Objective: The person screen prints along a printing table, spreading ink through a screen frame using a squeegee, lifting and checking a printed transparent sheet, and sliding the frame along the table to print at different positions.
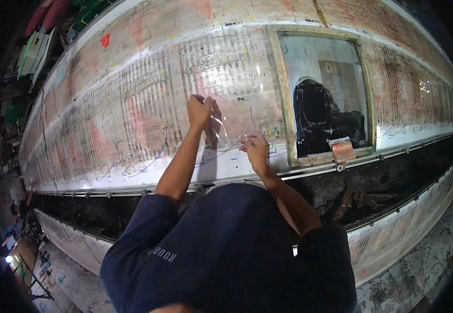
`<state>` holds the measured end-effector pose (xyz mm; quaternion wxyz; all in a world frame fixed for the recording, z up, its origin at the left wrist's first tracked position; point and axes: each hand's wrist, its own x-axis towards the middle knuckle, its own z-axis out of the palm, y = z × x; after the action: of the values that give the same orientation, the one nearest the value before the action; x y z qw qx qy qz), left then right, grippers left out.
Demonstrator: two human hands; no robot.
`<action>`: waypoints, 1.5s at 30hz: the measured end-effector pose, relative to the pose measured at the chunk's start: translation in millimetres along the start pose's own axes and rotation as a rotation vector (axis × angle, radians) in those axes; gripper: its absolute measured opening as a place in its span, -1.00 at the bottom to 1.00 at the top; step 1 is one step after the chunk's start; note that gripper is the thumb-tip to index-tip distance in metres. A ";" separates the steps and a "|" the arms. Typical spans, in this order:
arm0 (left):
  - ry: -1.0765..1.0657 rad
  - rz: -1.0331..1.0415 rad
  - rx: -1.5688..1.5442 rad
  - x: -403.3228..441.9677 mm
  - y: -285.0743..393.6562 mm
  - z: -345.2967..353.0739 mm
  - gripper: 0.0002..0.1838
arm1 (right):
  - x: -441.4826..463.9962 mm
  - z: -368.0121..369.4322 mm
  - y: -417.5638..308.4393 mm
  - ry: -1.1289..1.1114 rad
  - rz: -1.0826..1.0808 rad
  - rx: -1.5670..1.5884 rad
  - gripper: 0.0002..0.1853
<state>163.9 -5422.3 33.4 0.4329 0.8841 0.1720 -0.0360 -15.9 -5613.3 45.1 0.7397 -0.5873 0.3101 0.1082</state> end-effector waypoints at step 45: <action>0.288 0.063 0.277 -231.4 166.5 211.8 -0.64 | 51.7 -307.5 -187.5 -0.402 -1.147 -1.242 -0.61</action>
<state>20.7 -5744.4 76.1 0.2791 0.9361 0.1979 0.0812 21.0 -5965.5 128.9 0.2666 -0.9201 -0.2855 -0.0301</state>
